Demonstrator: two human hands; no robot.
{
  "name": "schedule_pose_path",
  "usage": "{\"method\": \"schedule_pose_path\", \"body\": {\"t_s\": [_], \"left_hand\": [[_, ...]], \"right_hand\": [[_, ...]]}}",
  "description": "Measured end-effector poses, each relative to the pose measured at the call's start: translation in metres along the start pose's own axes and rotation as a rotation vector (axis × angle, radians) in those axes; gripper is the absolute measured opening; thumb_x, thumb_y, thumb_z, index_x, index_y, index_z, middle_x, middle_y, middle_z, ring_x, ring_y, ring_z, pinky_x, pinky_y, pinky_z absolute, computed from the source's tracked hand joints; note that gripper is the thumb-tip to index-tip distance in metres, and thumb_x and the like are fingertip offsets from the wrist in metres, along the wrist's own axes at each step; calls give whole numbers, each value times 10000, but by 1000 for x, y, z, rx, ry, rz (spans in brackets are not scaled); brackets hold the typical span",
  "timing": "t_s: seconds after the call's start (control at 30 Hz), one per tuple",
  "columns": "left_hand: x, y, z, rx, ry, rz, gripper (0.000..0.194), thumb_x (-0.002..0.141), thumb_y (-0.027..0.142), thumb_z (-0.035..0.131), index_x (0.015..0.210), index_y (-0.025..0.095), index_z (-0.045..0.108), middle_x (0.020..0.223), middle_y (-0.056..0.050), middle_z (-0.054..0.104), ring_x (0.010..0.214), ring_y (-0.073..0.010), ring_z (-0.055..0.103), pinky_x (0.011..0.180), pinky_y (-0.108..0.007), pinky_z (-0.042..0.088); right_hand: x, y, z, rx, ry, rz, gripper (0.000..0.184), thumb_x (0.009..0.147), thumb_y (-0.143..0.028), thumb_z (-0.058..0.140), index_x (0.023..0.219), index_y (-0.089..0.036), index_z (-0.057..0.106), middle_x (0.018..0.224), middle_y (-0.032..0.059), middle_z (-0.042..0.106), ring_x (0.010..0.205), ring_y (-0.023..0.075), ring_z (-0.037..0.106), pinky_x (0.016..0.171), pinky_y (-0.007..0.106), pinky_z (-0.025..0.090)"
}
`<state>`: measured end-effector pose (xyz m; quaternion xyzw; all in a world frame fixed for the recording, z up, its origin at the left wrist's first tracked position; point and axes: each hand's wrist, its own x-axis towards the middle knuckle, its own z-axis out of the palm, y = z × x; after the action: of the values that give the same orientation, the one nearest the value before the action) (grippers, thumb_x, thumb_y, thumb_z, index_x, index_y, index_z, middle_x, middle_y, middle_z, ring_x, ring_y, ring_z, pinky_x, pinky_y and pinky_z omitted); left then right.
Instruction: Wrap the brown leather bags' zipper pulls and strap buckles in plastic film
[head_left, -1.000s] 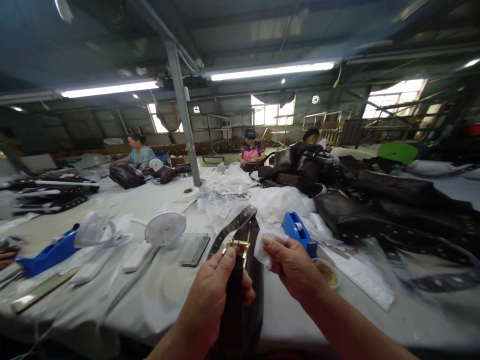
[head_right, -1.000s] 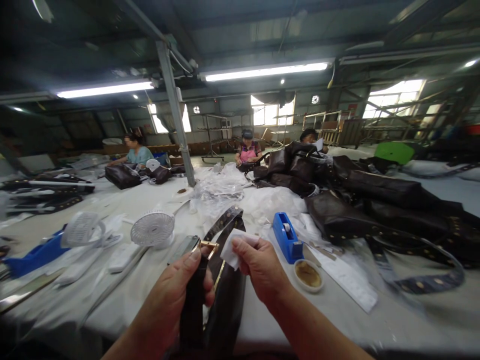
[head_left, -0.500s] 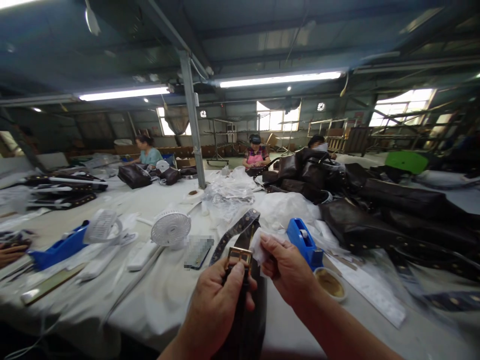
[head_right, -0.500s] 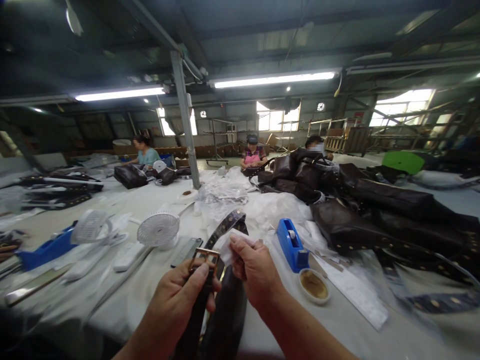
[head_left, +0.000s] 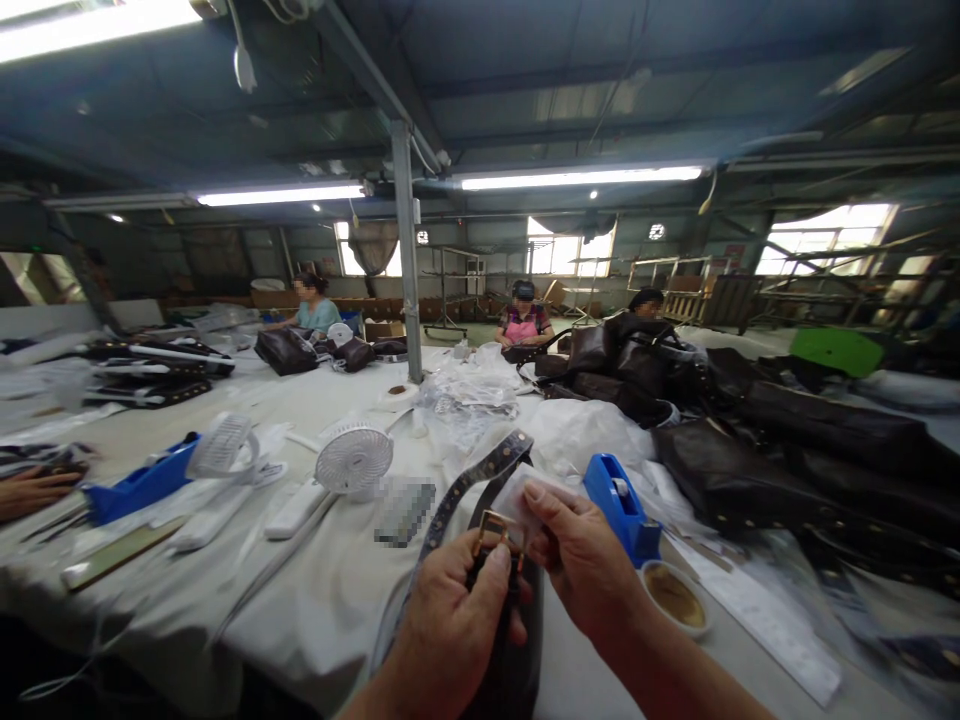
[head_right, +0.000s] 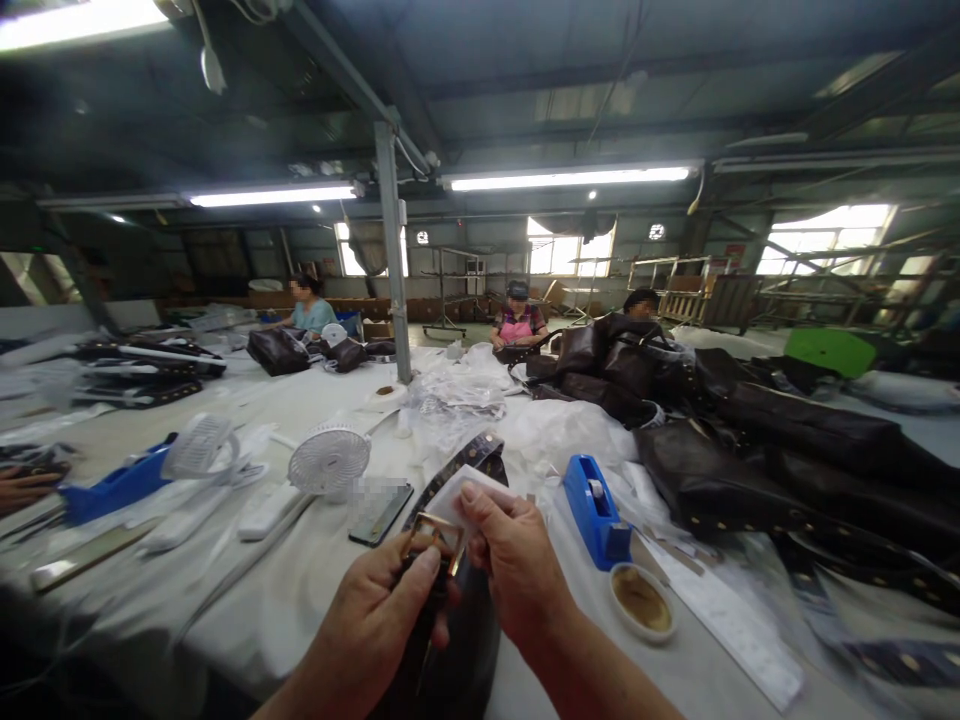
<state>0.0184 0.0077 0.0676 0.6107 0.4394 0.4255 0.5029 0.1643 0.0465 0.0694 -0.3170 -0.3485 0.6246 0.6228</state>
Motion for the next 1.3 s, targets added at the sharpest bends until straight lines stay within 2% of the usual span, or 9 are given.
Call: {"method": "schedule_pose_path", "body": {"t_s": [0.17, 0.3, 0.53, 0.73, 0.83, 0.97, 1.03, 1.3], "left_hand": [[-2, 0, 1, -22, -76, 13, 351, 978, 481, 466, 858, 196, 633, 717, -19, 671, 543, -123, 591, 534, -218, 428], [-3, 3, 1, 21, -79, 22, 351, 980, 468, 462, 850, 191, 633, 703, -16, 652, 553, -131, 599, 539, -225, 438], [-2, 3, 0, 0, -106, 28, 344, 979, 468, 465, 880, 176, 619, 757, -18, 668, 548, -125, 611, 513, -222, 434], [-2, 3, 1, -68, -110, 6, 330, 980, 439, 472, 888, 168, 636, 767, -31, 683, 546, -118, 603, 520, -218, 442], [-2, 3, -1, -75, -105, 3, 353, 966, 474, 497, 878, 164, 639, 753, -42, 685, 557, -128, 611, 527, -223, 458], [-7, -2, -4, -126, -161, -60, 373, 943, 525, 531, 945, 166, 633, 794, -54, 693, 614, -148, 644, 550, -227, 481], [-10, -6, -5, -141, -162, -102, 391, 940, 544, 527, 926, 166, 629, 765, -44, 680, 597, -142, 633, 531, -221, 471], [-9, -12, -4, -33, -35, -89, 429, 946, 559, 504, 834, 175, 661, 626, -23, 658, 532, -127, 572, 497, -214, 408]], "right_hand": [[-2, 2, -1, -51, 36, 9, 325, 705, -430, 865, 724, -141, 718, 640, -9, 636, 444, 34, 389, 408, 169, 300], [-2, 5, -3, -94, 20, -5, 308, 740, -431, 842, 769, -144, 736, 680, 4, 657, 477, 45, 408, 431, 176, 326], [-8, 1, -3, -188, -163, 87, 371, 764, -472, 796, 669, -133, 679, 498, -47, 482, 416, 66, 378, 354, 190, 305], [-10, -1, -4, -250, -236, 147, 336, 761, -453, 790, 754, -126, 714, 553, -20, 550, 414, 80, 429, 346, 199, 360], [-9, 1, -5, -270, -200, 118, 319, 749, -442, 806, 774, -134, 728, 570, -16, 565, 442, 90, 447, 356, 200, 364], [-4, 0, -6, -286, -58, 18, 295, 727, -413, 840, 755, -137, 740, 549, -30, 567, 465, 52, 394, 417, 171, 301], [-3, -2, -6, -296, -32, 2, 296, 726, -414, 841, 747, -136, 742, 553, -27, 576, 470, 44, 383, 432, 174, 280], [-3, -9, -5, -272, -137, 60, 341, 745, -439, 825, 834, -115, 768, 619, -3, 587, 471, 36, 371, 443, 187, 234]]}}
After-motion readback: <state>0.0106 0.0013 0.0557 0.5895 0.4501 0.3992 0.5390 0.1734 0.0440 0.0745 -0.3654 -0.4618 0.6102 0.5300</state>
